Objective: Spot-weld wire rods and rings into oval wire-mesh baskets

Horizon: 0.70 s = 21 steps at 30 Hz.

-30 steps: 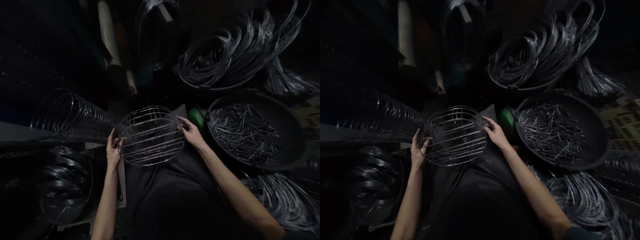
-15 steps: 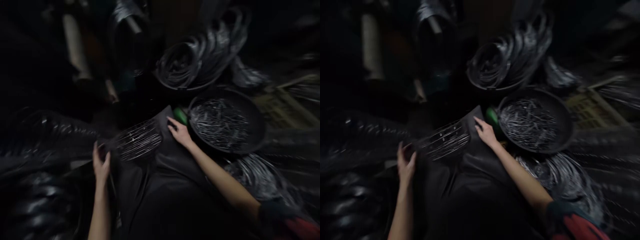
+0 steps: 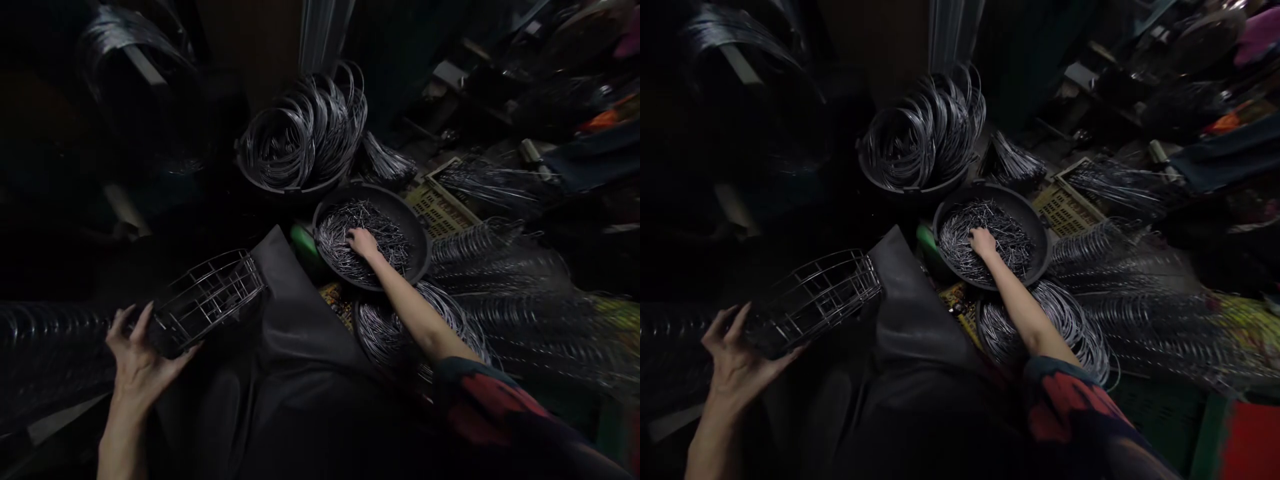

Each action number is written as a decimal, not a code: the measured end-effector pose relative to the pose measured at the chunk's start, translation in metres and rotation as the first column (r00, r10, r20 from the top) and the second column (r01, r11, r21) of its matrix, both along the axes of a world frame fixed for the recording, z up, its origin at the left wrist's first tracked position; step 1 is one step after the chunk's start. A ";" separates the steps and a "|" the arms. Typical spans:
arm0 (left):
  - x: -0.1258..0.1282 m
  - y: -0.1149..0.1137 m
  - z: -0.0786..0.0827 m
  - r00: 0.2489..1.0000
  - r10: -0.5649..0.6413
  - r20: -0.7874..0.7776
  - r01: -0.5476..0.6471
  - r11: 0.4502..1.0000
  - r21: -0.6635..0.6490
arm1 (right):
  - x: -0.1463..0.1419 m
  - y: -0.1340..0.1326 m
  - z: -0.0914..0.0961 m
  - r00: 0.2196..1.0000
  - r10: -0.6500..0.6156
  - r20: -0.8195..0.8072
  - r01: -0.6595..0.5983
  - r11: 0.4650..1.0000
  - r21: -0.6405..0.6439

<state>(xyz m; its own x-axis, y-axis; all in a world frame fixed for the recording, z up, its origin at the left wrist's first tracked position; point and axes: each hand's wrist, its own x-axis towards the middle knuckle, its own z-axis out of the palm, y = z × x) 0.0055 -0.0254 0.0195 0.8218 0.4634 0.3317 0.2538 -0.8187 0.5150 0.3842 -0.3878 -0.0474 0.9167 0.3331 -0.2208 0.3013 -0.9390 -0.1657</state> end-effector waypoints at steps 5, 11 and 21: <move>-0.004 -0.001 0.001 0.997 -0.080 -0.002 0.080 0.981 0.177 | 0.019 0.007 -0.014 0.978 0.186 -0.095 -0.202 0.959 -0.200; -0.004 -0.002 0.002 0.997 -0.053 -0.050 0.059 0.988 0.143 | 0.016 0.010 -0.009 0.959 0.252 -0.131 -0.281 0.911 -0.303; -0.005 0.000 0.003 0.994 -0.047 -0.102 0.060 0.990 0.126 | 0.022 0.005 -0.002 0.986 0.126 -0.109 -0.153 0.946 -0.284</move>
<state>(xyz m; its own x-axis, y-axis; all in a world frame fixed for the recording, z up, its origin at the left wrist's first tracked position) 0.0002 -0.0249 0.0226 0.8758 0.3766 0.3020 0.2522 -0.8904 0.3790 0.4065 -0.3828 -0.0494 0.8380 0.3655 -0.4051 0.4294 -0.8999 0.0762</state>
